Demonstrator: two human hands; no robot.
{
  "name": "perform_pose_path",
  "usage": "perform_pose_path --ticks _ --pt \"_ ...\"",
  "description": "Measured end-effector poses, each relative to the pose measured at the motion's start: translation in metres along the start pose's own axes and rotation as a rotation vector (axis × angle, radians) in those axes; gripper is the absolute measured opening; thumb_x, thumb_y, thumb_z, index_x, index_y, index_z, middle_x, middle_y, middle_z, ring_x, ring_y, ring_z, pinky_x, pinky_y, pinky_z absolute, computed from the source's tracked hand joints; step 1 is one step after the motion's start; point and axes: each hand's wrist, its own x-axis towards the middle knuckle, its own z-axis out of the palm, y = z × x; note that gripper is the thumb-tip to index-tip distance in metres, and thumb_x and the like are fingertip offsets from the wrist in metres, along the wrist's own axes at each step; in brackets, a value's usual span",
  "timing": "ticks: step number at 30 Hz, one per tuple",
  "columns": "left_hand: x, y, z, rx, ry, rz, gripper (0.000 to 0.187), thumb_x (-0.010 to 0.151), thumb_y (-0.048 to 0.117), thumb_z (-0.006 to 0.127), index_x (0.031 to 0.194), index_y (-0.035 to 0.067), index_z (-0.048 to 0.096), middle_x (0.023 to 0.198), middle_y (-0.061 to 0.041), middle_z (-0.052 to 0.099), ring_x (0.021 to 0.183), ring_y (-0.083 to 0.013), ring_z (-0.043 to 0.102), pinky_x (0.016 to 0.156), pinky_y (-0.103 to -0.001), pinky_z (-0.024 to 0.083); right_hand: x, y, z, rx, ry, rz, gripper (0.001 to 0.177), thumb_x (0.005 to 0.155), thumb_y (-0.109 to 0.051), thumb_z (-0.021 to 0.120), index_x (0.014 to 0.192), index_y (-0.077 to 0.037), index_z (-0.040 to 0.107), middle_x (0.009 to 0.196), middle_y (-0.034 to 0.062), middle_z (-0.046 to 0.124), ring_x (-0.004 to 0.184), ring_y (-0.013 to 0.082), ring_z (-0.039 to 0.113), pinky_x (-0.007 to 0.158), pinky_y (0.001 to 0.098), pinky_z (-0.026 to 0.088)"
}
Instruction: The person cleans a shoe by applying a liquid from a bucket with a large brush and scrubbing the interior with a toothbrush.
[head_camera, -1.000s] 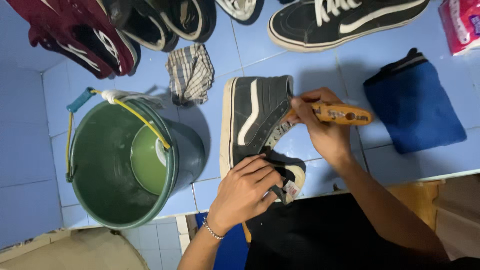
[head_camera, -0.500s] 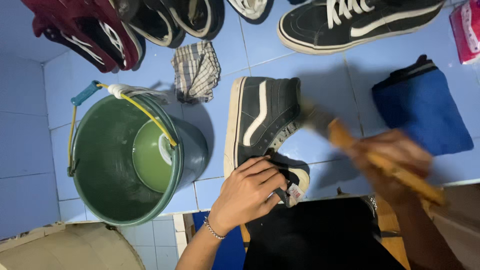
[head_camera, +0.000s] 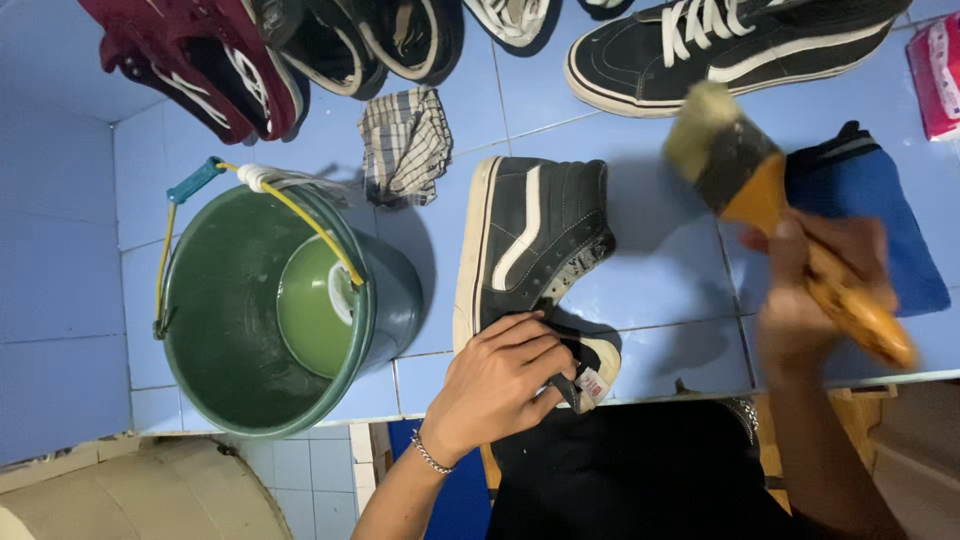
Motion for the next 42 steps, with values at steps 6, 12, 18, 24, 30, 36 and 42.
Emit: perform_pose_path --ticks 6,12,18,24,30,36,42 --pt "0.004 0.000 -0.003 -0.024 -0.003 0.004 0.013 0.081 0.004 0.065 0.092 0.011 0.063 0.090 -0.003 0.067 0.091 -0.0251 0.062 0.107 -0.041 0.051 -0.006 0.010 -0.019 0.029 -0.199 0.027 0.005 0.102 0.002 0.072 0.099 0.006 0.072 0.094 0.0162 0.070 0.084 0.0259 0.058 0.082 0.0382 0.046" --pt "-0.001 -0.002 -0.008 -0.047 0.013 -0.019 0.014 0.080 0.007 0.065 0.093 0.012 0.061 0.092 -0.002 0.067 0.095 -0.0270 0.062 0.098 -0.039 0.051 0.014 0.019 0.002 0.064 -0.168 -0.063 0.011 0.113 -0.001 0.074 0.108 0.008 0.073 0.089 0.0198 0.072 0.079 0.0267 0.069 0.083 0.0368 0.050" --pt "-0.001 -0.004 -0.006 -0.061 0.045 -0.025 0.017 0.078 0.005 0.067 0.092 0.013 0.063 0.092 -0.002 0.070 0.096 -0.0238 0.065 0.104 -0.041 0.053 -0.009 0.067 0.017 0.818 0.009 0.569 0.015 0.108 -0.009 0.068 0.115 -0.020 0.059 0.112 -0.0034 0.058 0.094 0.0133 0.065 0.067 0.0330 0.066" --pt "-0.001 0.000 -0.006 -0.027 -0.021 -0.007 0.016 0.079 0.009 0.069 0.093 0.009 0.061 0.094 -0.006 0.067 0.094 -0.0267 0.063 0.107 -0.043 0.050 -0.004 0.031 0.026 0.435 0.065 0.392 0.021 0.112 -0.004 0.064 0.100 -0.010 0.047 0.094 0.0069 0.047 0.067 0.0247 0.062 0.062 0.0317 0.056" --pt "-0.002 -0.002 -0.007 -0.076 0.053 -0.044 0.012 0.079 0.006 0.064 0.090 0.012 0.063 0.089 -0.002 0.069 0.091 -0.0249 0.066 0.099 -0.041 0.055 0.012 0.022 0.026 0.314 -0.067 0.435 0.018 0.109 -0.015 0.072 0.103 -0.003 0.061 0.093 0.0085 0.062 0.075 0.0210 0.071 0.067 0.0236 0.056" --pt "0.000 -0.001 -0.011 -0.049 0.052 -0.035 0.012 0.081 0.009 0.067 0.091 0.012 0.062 0.089 -0.001 0.066 0.090 -0.0243 0.063 0.103 -0.039 0.052 -0.007 0.060 -0.001 0.125 -0.059 0.101 0.021 0.117 -0.004 0.074 0.103 0.002 0.058 0.096 0.0136 0.060 0.087 0.0232 0.059 0.083 0.0326 0.046" --pt "0.002 0.000 -0.004 -0.042 0.053 -0.036 0.012 0.080 0.005 0.066 0.089 0.012 0.062 0.088 0.000 0.067 0.090 -0.0235 0.064 0.104 -0.041 0.052 -0.003 0.012 0.027 0.642 -0.198 0.826 0.012 0.095 -0.010 0.073 0.094 -0.011 0.061 0.087 0.0001 0.059 0.068 0.0176 0.071 0.057 0.0263 0.067"
